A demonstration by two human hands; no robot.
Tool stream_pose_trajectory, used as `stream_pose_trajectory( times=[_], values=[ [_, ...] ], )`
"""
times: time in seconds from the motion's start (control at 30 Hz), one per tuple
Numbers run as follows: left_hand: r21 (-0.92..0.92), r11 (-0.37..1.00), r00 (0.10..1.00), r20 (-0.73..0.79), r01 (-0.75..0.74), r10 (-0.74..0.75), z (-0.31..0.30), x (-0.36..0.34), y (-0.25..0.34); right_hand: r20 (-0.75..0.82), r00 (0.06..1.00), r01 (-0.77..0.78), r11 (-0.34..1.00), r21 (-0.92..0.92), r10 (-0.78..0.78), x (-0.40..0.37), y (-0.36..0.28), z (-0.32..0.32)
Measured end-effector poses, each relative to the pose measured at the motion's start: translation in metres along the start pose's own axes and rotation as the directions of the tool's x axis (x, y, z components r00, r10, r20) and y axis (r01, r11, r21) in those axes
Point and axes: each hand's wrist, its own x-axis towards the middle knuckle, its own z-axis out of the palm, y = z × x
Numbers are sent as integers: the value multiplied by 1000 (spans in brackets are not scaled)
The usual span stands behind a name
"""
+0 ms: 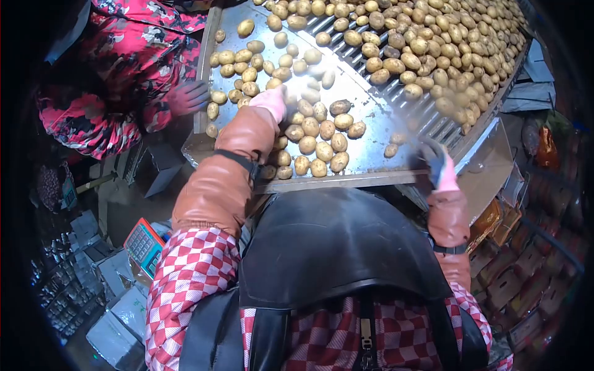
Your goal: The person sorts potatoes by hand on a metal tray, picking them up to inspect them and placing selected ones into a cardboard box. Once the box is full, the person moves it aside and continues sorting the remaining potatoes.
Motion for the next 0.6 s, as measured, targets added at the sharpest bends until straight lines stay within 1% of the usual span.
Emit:
stream_pose_trajectory(
  times=[0.03,0.07,0.1,0.13,0.17,0.2,0.23,0.27,0.3,0.33,0.37,0.4,0.43,0.47,0.5,0.53,0.57,0.6],
  values=[
    [-137,988,996,-27,77,-81,-20,-28,18,174,971,-205,950,235,166,6,-9,17],
    [-133,989,997,-26,72,-77,-34,-52,38,373,887,-421,807,414,272,9,-19,34],
    [-238,970,997,48,-43,56,-43,-73,59,348,912,-373,793,482,217,9,-27,56],
    [-352,925,977,106,-139,187,-42,-84,73,324,932,-325,776,541,165,8,-36,78],
    [-358,893,957,-16,-275,288,-26,-84,77,408,904,-376,684,624,125,11,-43,94],
    [-344,847,914,-144,-406,379,-1,-80,78,485,872,-430,584,689,70,11,-51,107],
    [-389,827,913,-133,-406,385,24,-57,81,481,874,-394,675,624,66,21,-37,111],
    [107,782,716,-340,-614,609,67,-36,66,476,877,-352,758,550,62,30,-24,114],
    [175,789,740,-275,-589,613,68,-48,56,472,880,-306,829,469,58,39,-10,118],
    [237,791,765,-211,-564,609,68,-66,42,378,920,-227,928,294,105,13,-38,108],
    [233,792,771,-192,-565,607,74,-71,16,412,908,-292,812,506,70,25,0,81],
    [192,857,821,-248,-478,514,67,-92,4,347,938,-194,848,493,13,22,14,49],
    [113,881,829,-301,-460,472,73,-101,-14,279,959,-97,877,471,-44,19,26,16],
    [42,904,849,-327,-425,414,77,-110,-28,35,968,249,968,-41,-248,7,41,-17],
    [-29,927,878,-332,-374,344,76,-122,-39,-121,984,-108,975,192,133,-2,16,-36],
    [81,968,889,-383,-237,250,82,-129,-45,-257,833,-307,795,523,490,-11,-10,-55],
    [38,996,908,-410,-81,89,93,-129,-54,-343,903,-67,872,485,260,6,100,-123],
    [-11,997,903,-424,73,-70,102,-127,-58,-443,891,-30,988,151,95,6,111,-139]
  ],
)
